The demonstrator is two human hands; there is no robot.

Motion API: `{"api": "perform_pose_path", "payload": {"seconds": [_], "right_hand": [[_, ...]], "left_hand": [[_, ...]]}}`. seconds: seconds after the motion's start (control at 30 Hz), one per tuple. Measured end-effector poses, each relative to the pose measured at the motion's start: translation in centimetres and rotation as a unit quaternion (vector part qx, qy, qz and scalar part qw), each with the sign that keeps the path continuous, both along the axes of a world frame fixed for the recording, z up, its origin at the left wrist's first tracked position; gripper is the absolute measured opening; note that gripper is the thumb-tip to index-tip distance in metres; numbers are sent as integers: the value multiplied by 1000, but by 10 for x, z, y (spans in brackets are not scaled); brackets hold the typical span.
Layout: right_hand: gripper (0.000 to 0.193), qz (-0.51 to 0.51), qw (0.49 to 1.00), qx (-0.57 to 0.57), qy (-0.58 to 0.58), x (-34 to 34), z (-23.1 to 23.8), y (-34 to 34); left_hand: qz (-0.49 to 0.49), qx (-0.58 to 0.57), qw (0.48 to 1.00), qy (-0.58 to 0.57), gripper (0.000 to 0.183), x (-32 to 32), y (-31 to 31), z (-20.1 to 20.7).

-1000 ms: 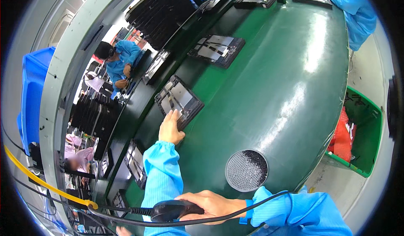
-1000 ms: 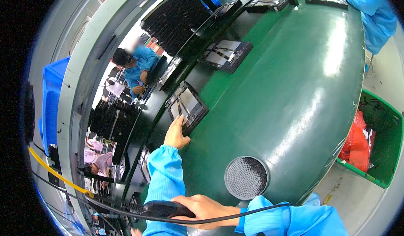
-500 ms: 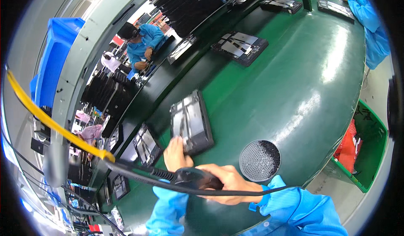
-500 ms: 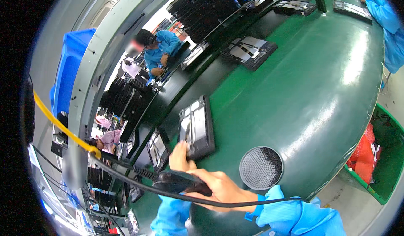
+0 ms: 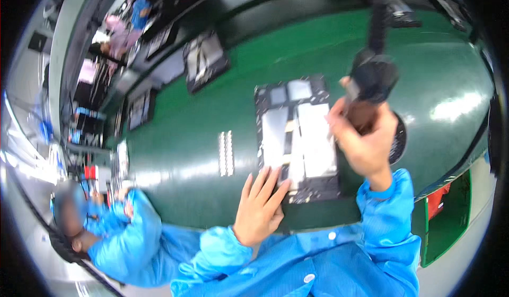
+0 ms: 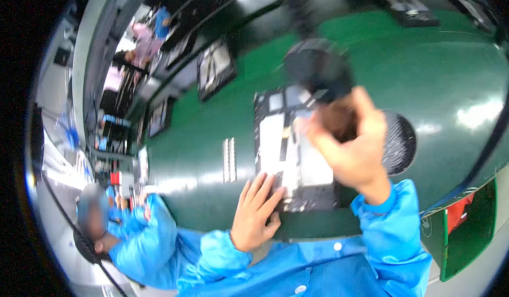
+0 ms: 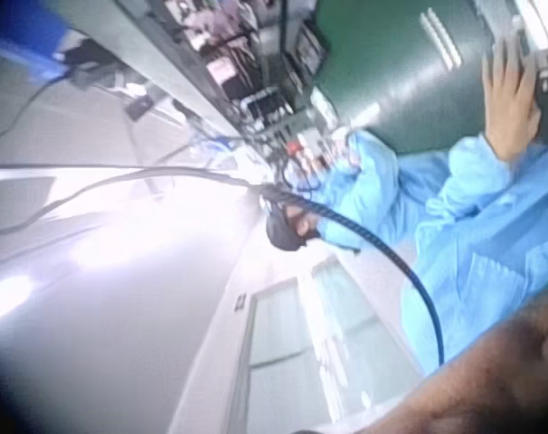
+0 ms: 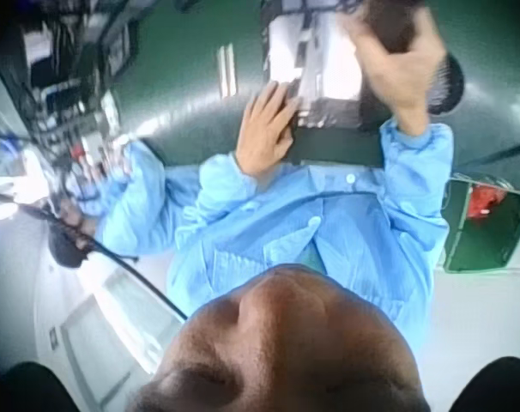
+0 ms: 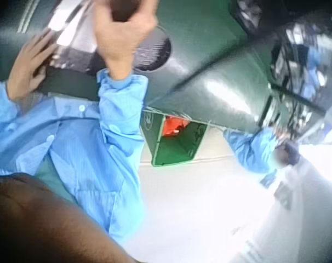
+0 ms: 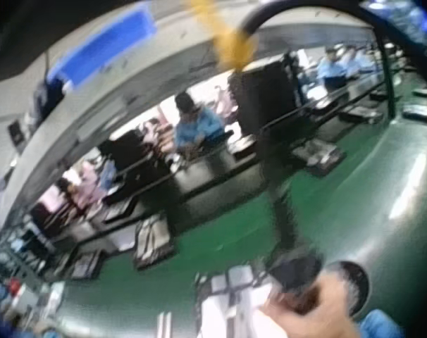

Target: Using an electric screwdriver to fasten internal components into a tablet computer frame on an assembly line.

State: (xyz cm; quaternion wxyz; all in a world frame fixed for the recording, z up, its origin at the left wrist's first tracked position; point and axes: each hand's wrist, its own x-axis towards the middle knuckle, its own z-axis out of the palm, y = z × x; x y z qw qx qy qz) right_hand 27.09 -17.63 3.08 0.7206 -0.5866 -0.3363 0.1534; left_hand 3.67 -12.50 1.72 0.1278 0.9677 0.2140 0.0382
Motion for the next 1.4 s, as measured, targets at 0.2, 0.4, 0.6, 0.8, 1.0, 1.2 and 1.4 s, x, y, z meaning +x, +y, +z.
{"api": "perform_pose_path", "payload": {"seconds": [0.2,0.4,0.6,0.8,1.0,1.2,1.4], "right_hand": [[25,9,1000,12,-3,-6,-10,20],[27,10,998,36,-45,-4,-25,21],[28,-7,998,34,-47,1,-28,19],[49,61,995,53,-62,12,-28,3],[53,36,987,43,-153,19,-23,-5],[51,62,987,96,-112,18,-13,-5],[39,68,990,127,2,13,-12,-9]], "left_hand": [[74,-103,987,-102,40,-45,69,5],[134,-54,981,-131,33,-54,147,-13],[212,-73,975,-12,40,-19,148,2],[12,-147,989,-20,34,-17,138,10],[304,-90,948,-37,37,-66,117,2],[318,-138,937,-48,43,-67,107,-11],[307,-461,814,-174,22,-72,122,-11]]}}
